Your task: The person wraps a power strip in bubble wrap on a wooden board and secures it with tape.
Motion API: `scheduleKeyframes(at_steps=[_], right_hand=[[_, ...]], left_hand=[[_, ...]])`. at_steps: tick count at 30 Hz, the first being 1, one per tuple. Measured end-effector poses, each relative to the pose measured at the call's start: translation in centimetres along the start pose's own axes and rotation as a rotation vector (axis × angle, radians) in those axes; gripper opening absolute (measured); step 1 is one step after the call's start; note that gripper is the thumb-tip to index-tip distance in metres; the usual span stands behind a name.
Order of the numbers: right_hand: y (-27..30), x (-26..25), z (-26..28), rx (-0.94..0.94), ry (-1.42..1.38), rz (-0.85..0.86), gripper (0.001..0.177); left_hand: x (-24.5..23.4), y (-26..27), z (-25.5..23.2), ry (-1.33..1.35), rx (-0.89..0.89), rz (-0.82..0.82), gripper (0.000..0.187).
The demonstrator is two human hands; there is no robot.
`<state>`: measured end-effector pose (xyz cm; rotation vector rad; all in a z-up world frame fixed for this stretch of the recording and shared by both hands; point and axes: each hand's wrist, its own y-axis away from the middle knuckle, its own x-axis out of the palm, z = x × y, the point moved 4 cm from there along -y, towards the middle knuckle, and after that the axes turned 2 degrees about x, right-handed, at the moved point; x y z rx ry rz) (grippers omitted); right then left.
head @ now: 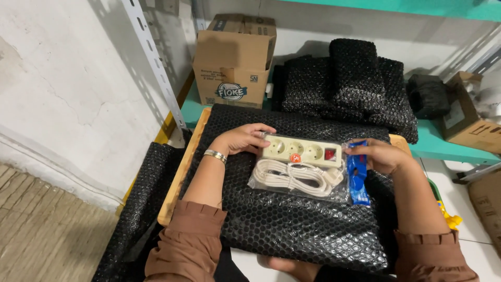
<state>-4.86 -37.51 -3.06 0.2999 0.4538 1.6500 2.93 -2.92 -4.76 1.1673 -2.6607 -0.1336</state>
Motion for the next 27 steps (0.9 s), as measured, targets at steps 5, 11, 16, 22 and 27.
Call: scheduleKeyframes(at_steps=[5,11,16,22,27], right_hand=[[-1.1,-1.8,-0.8,-0.04,0.086,-0.057,0.029],[-0.5,-1.0,-0.2,-0.146,0.229,-0.188,0.044],[-0.8,-0.8,0.4,-0.252,0.321,-0.269,0.043],[-0.2,-0.5,1.0,-0.312,0.341,-0.346,0.041],[0.8,2.6,3.2,-0.74,0.874,-0.377,0.033]], left_hand=[[0.2,-0.7,0.0,-0.128,0.024,-0.077,0.056],[1.2,-0.2,-1.1,-0.391,0.038,-0.228,0.051],[1.3,0.0,-1.6,-0.679,0.093,-0.335,0.047],[0.6,-0.8,-0.7,-0.7,0.12,-0.405,0.05],[4.9,1.0,-4.0,-0.89,0.571,-0.357,0.043]])
